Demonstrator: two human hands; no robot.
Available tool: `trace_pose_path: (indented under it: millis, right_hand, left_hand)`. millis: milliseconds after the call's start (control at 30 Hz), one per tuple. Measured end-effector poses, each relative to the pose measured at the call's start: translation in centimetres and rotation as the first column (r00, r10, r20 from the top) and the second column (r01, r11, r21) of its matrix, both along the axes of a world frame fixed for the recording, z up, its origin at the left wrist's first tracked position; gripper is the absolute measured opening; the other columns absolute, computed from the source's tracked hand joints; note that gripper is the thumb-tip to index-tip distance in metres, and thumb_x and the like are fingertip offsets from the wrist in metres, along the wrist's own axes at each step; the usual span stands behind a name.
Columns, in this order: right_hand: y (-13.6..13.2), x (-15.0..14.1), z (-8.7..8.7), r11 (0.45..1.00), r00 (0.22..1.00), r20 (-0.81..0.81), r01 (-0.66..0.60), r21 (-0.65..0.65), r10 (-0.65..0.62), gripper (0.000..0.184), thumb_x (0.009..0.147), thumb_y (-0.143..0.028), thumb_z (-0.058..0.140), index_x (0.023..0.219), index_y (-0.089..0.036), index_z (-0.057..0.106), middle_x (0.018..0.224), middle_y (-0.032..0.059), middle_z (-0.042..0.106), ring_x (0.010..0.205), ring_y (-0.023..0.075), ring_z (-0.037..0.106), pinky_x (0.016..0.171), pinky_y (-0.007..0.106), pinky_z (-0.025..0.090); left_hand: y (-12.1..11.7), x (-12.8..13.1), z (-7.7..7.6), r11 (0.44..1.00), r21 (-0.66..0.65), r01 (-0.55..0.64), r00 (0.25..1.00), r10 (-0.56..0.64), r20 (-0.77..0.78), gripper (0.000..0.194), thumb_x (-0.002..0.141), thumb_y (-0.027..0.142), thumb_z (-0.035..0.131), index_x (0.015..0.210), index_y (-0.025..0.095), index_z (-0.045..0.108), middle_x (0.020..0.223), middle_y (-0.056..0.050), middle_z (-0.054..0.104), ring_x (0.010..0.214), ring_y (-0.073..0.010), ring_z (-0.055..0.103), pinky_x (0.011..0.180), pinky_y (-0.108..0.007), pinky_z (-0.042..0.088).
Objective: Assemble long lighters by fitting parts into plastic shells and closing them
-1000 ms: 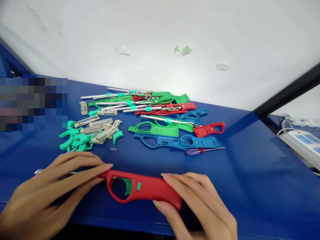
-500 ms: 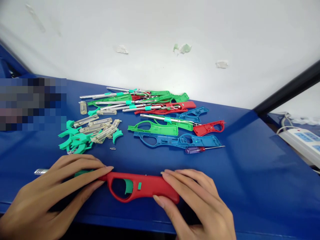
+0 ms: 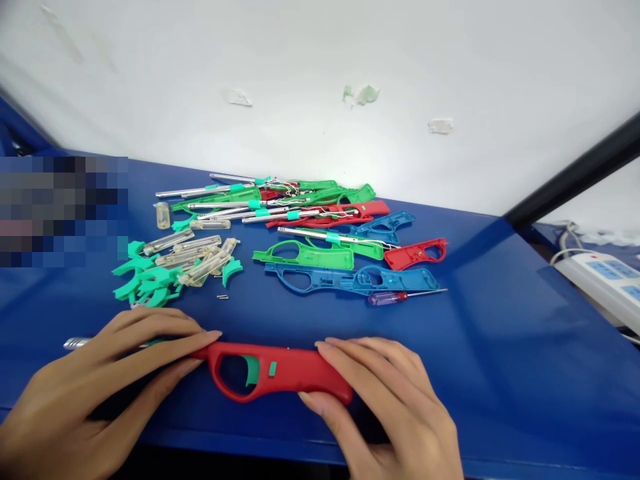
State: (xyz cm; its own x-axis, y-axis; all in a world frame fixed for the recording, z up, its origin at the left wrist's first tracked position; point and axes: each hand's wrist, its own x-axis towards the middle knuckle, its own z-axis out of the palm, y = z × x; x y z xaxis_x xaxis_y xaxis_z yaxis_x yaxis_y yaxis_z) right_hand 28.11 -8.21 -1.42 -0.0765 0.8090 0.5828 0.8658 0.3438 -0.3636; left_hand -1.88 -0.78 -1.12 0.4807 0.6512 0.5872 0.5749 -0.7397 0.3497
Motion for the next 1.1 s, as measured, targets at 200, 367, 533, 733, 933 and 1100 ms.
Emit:
trace_pose_path:
  millis: [200, 367, 533, 733, 933, 1100]
  right_hand:
    - [-0.14, 0.4, -0.03, 1.0, 1.0, 0.006, -0.009, -0.003, 0.009, 0.019, 0.108, -0.043, 0.075, 0.124, -0.035, 0.082, 0.118, -0.0069, 0.088, 0.107, 0.0177, 0.085, 0.098, 0.029, 0.068]
    - [-0.17, 0.38, 0.07, 1.0, 1.0, 0.003, 0.006, 0.002, -0.006, 0.019, 0.108, -0.043, 0.075, 0.122, -0.034, 0.083, 0.116, -0.0049, 0.089, 0.103, 0.0195, 0.086, 0.095, 0.03, 0.069]
    - [-0.31, -0.11, -0.11, 1.0, 1.0, 0.012, 0.021, -0.022, -0.021, 0.02, 0.109, -0.044, 0.073, 0.124, -0.034, 0.083, 0.118, -0.0043, 0.088, 0.105, 0.0192, 0.084, 0.094, 0.03, 0.069]
    - [-0.25, -0.15, -0.04, 0.999, 1.0, 0.016, 0.024, -0.034, -0.023, 0.02, 0.11, -0.045, 0.072, 0.122, -0.034, 0.084, 0.116, -0.0038, 0.087, 0.102, 0.0191, 0.084, 0.091, 0.03, 0.069]
    - [-0.04, -0.11, 0.28, 0.999, 0.998, 0.046, 0.032, -0.035, -0.03, 0.023, 0.112, -0.05, 0.069, 0.12, -0.035, 0.083, 0.114, -0.0066, 0.088, 0.101, 0.0173, 0.084, 0.09, 0.029, 0.068]
    - [0.22, 0.08, 0.71, 0.999, 0.997, 0.079, 0.026, -0.024, -0.024, 0.026, 0.112, -0.055, 0.067, 0.118, -0.036, 0.083, 0.114, -0.0072, 0.088, 0.101, 0.0171, 0.084, 0.088, 0.029, 0.068]
  left_hand:
    - [-0.08, -0.13, 0.11, 1.0, 0.018, -0.002, 1.0, 0.002, -0.007, 0.022, 0.114, 0.024, 0.06, 0.126, 0.031, 0.077, 0.117, 0.003, 0.08, 0.109, -0.0147, 0.075, 0.105, -0.022, 0.058]
    - [-0.08, -0.19, -0.01, 1.0, 0.026, -0.005, 1.0, 0.005, -0.01, 0.024, 0.112, 0.021, 0.061, 0.127, 0.031, 0.077, 0.117, 0.001, 0.081, 0.106, -0.0178, 0.076, 0.1, -0.027, 0.062]
    - [-0.17, -0.14, -0.26, 1.0, 0.016, 0.016, 1.0, -0.016, -0.004, 0.028, 0.113, 0.018, 0.058, 0.132, 0.031, 0.075, 0.12, 0.0, 0.079, 0.106, -0.0182, 0.075, 0.102, -0.031, 0.061]
    - [-0.34, -0.43, -0.81, 0.999, 0.028, 0.021, 0.999, -0.019, -0.051, 0.033, 0.113, 0.013, 0.057, 0.137, 0.029, 0.071, 0.125, -0.002, 0.076, 0.112, -0.0196, 0.072, 0.105, -0.035, 0.058]
    - [-0.38, -0.64, -0.54, 0.999, 0.04, 0.033, 0.994, -0.028, -0.11, 0.03, 0.114, 0.014, 0.054, 0.136, 0.028, 0.071, 0.125, -0.003, 0.075, 0.112, -0.0199, 0.07, 0.103, -0.034, 0.054]
    - [-0.36, -0.75, -0.39, 0.998, 0.065, 0.017, 0.991, -0.008, -0.135, 0.03, 0.114, 0.015, 0.054, 0.135, 0.028, 0.072, 0.122, -0.002, 0.076, 0.11, -0.0193, 0.07, 0.105, -0.032, 0.052]
